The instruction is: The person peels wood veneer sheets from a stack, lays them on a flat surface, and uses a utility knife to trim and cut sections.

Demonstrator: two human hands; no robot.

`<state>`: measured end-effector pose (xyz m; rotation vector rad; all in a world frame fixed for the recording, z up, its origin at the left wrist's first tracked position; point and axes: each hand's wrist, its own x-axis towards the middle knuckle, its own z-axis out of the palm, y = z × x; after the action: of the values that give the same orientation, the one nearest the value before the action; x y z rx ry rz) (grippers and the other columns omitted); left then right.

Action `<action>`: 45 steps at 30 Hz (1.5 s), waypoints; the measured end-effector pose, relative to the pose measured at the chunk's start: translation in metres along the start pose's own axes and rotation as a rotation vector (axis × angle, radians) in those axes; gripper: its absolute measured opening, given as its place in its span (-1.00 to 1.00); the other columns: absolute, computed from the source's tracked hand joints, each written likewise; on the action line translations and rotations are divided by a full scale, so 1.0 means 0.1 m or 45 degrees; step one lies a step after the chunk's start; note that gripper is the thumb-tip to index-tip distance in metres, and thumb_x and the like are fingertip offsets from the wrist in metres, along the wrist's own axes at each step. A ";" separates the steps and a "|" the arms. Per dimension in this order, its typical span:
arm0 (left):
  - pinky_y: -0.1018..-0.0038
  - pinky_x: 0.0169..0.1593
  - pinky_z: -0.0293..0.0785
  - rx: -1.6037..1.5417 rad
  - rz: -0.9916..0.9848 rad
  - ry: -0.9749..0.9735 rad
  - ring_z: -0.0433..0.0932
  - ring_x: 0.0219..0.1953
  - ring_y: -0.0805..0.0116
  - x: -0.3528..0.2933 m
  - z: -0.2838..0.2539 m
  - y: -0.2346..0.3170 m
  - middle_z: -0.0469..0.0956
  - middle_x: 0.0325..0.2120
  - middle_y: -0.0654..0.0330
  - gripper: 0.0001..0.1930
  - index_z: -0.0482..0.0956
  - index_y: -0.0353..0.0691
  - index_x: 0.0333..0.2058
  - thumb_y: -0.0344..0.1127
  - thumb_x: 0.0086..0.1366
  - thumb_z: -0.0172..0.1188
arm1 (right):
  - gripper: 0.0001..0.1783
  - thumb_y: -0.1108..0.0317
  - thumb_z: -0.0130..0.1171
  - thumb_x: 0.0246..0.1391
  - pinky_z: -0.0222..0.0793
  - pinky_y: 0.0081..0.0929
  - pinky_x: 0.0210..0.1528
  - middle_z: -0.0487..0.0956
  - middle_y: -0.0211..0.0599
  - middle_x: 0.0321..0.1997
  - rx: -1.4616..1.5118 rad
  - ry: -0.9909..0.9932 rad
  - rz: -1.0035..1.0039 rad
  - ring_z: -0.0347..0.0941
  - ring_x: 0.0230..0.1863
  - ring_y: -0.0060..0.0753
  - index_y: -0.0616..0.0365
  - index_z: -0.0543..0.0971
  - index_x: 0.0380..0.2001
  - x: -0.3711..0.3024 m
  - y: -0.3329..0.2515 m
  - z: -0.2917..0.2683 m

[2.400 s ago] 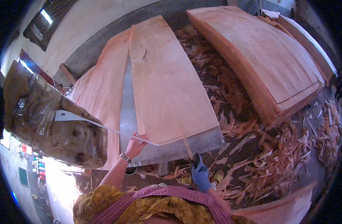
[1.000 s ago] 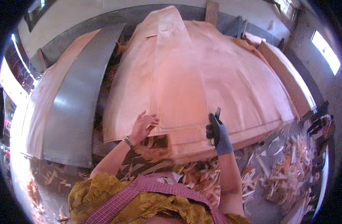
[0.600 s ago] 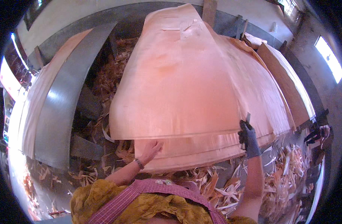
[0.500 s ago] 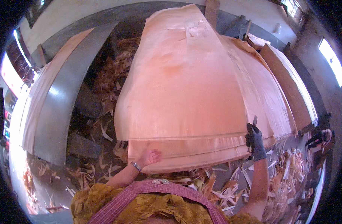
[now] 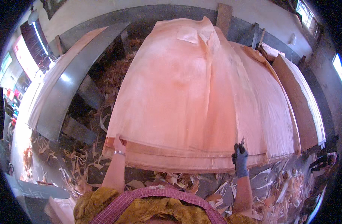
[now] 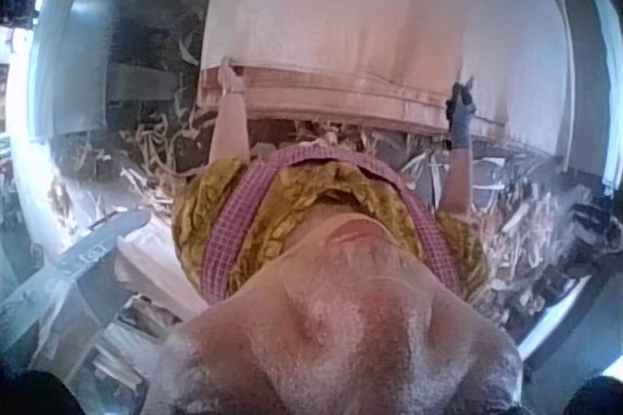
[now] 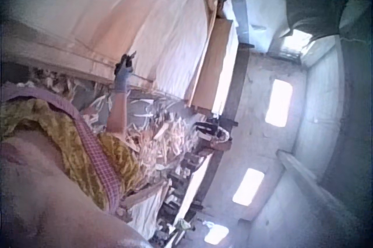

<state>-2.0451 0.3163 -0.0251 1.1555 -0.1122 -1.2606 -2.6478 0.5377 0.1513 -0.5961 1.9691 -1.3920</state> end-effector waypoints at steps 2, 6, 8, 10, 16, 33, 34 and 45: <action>0.47 -0.56 0.37 -0.190 -0.165 -0.057 0.50 -0.51 0.44 -0.32 0.09 -0.02 0.52 -0.53 0.38 -0.70 0.55 -0.01 -0.33 0.07 0.21 0.25 | -0.75 0.03 0.25 0.16 0.00 -0.63 -0.81 0.34 -0.56 -0.78 -0.062 0.096 0.000 0.16 -0.85 -0.70 -0.09 0.51 -0.39 -0.13 0.13 -0.08; 0.40 -0.40 0.54 0.054 -0.052 0.196 0.57 -0.37 0.36 0.00 -0.32 0.11 0.61 -0.32 0.28 -0.64 0.54 -0.07 -0.15 0.04 0.23 0.25 | -0.75 0.03 0.24 0.18 0.02 -0.61 -0.81 0.35 -0.55 -0.77 -0.041 0.017 0.033 0.16 -0.84 -0.68 -0.07 0.52 -0.37 0.03 0.48 -0.09; 0.27 -0.19 0.57 -0.005 0.053 0.200 0.57 -0.19 0.26 0.04 -0.34 0.00 0.58 -0.15 0.20 -0.59 0.51 -0.14 -0.06 0.00 0.25 0.25 | -0.76 0.06 0.24 0.19 0.03 -0.60 -0.80 0.35 -0.54 -0.76 -0.047 0.003 0.057 0.17 -0.84 -0.68 -0.04 0.53 -0.38 0.06 0.60 -0.12; 0.17 -0.02 0.55 -0.041 0.076 0.139 0.54 -0.04 0.17 0.05 -0.39 -0.07 0.53 -0.03 0.14 -0.54 0.47 -0.20 0.02 -0.05 0.27 0.23 | -0.76 0.08 0.24 0.19 0.03 -0.60 -0.79 0.35 -0.54 -0.76 -0.031 0.050 0.075 0.17 -0.83 -0.67 -0.03 0.53 -0.39 0.06 0.75 -0.18; 0.12 0.13 0.46 -0.156 0.076 0.110 0.48 0.08 0.11 -0.06 -0.69 -0.46 0.47 0.06 0.05 -0.54 0.42 -0.36 0.09 -0.15 0.34 0.15 | -0.78 0.13 0.23 0.19 0.07 -0.56 -0.74 0.35 -0.51 -0.74 -0.121 0.138 0.088 0.19 -0.79 -0.62 0.04 0.58 -0.32 0.07 1.32 -0.46; 0.14 0.02 0.52 -0.008 0.221 0.399 0.54 -0.08 0.15 0.20 -0.62 -0.34 0.54 -0.08 0.11 -0.62 0.46 -0.34 0.02 -0.25 0.30 0.09 | -0.73 0.07 0.24 0.18 0.04 -0.58 -0.77 0.34 -0.53 -0.75 -0.241 0.146 0.045 0.18 -0.79 -0.68 0.00 0.61 -0.21 0.43 1.39 -0.08; 0.14 0.02 0.53 -0.072 0.217 0.371 0.54 -0.08 0.15 0.24 -0.63 -0.35 0.54 -0.08 0.10 -0.62 0.46 -0.34 0.02 -0.24 0.30 0.10 | -0.72 0.05 0.24 0.18 0.06 -0.59 -0.77 0.35 -0.54 -0.74 -0.261 0.123 0.062 0.20 -0.77 -0.70 0.02 0.60 -0.25 0.47 1.25 -0.05; 0.25 -0.15 0.44 -0.041 0.091 0.415 0.47 -0.23 0.29 0.33 -0.43 -0.37 0.52 -0.26 0.21 -0.74 0.51 -0.27 -0.13 -0.25 0.29 0.15 | -0.68 0.08 0.19 0.23 0.14 -0.60 -0.72 0.40 -0.52 -0.70 -0.356 0.102 -0.100 0.23 -0.73 -0.72 0.12 0.60 -0.18 1.06 1.37 -0.28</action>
<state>-2.0306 0.3220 -0.0887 1.3021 0.1083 -0.9939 -2.7411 0.5293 0.0026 -0.7611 2.2469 -1.2103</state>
